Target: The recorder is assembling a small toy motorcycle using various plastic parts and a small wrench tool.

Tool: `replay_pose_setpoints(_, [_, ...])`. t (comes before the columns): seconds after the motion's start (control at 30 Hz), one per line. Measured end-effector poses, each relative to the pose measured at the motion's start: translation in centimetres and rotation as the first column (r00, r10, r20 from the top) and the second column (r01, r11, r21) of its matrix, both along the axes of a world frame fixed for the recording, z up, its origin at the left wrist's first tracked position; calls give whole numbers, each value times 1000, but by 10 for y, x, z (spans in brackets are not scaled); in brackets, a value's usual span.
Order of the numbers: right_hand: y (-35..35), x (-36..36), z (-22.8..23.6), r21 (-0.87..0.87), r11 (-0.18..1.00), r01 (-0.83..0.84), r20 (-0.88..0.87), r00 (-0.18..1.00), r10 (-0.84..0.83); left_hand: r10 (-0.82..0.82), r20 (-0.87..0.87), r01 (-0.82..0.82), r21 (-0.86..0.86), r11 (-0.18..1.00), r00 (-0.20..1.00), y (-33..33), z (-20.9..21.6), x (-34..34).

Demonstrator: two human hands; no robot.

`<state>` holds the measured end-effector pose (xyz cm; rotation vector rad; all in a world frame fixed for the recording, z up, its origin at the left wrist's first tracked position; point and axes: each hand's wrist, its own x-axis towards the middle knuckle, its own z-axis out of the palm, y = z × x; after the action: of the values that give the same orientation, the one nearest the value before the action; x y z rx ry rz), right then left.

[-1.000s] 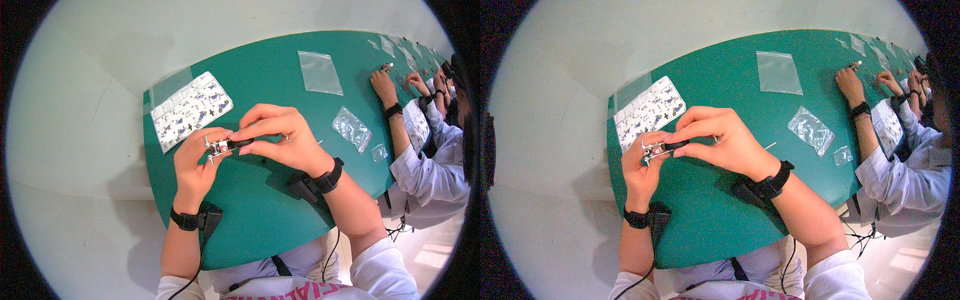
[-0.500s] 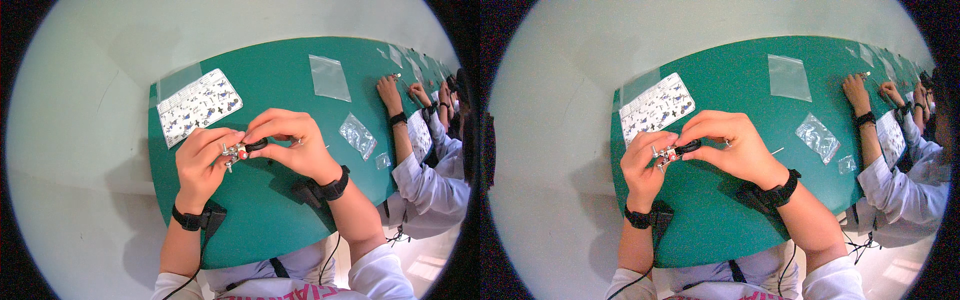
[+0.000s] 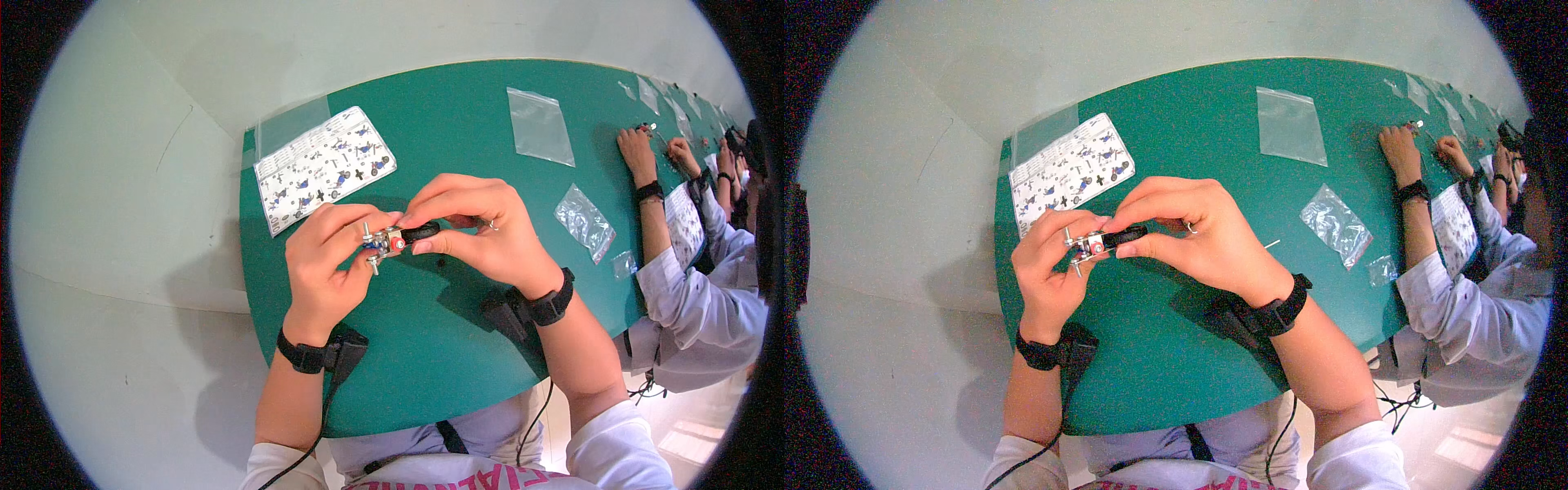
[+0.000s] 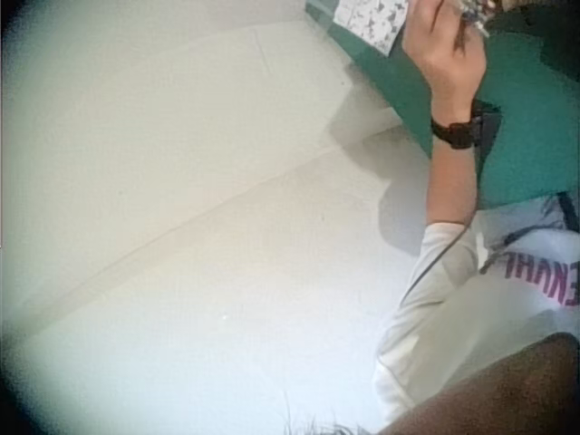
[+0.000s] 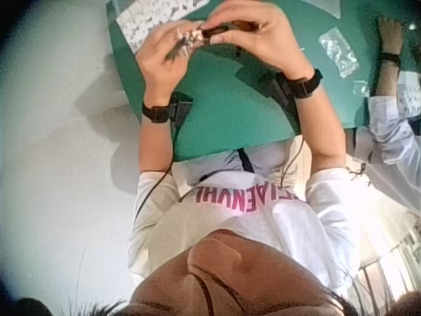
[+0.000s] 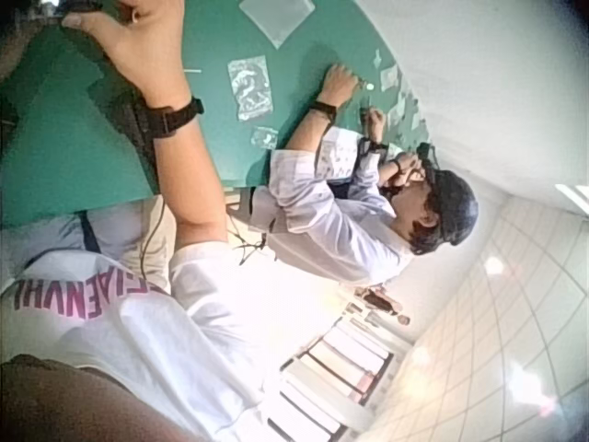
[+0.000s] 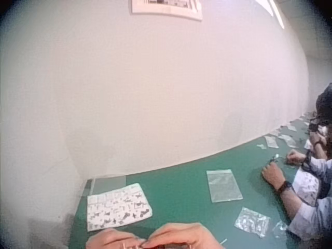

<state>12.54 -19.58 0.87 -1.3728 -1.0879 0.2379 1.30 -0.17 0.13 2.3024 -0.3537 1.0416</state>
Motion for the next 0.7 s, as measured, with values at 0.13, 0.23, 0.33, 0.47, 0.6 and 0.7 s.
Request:
replay_pose_setpoints(0.13, [-1, 2, -1, 45, 999, -17, 39, 999, 15, -16, -27, 15, -35, 999, 1000, -1, -1, 1])
replay_pose_setpoints(0.23, [-3, -1, 6, -60, 998, -6, -31, 999, 4, -11, -5, 10, -20, 1000, 1000, -1, -1, 1])
replay_pose_setpoints(0.33, [-3, 0, 5, -49, 999, -18, -48, 999, 16, -9, -25, 8, -18, 1000, 1000, -2, 1, 0])
replay_pose_setpoints(0.47, [-3, -2, 5, -71, 997, 35, 64, 998, -30, 27, -43, -26, 5, 1000, 999, -3, 4, -3])
replay_pose_setpoints(0.6, [3, 2, -1, 64, 992, 113, 348, 929, -128, 54, 27, -57, 108, 992, 998, 0, 3, -4])
replay_pose_setpoints(0.7, [1, -3, 5, 23, 998, 65, 331, 941, -69, 30, 84, -39, 109, 993, 996, 1, 5, -4])
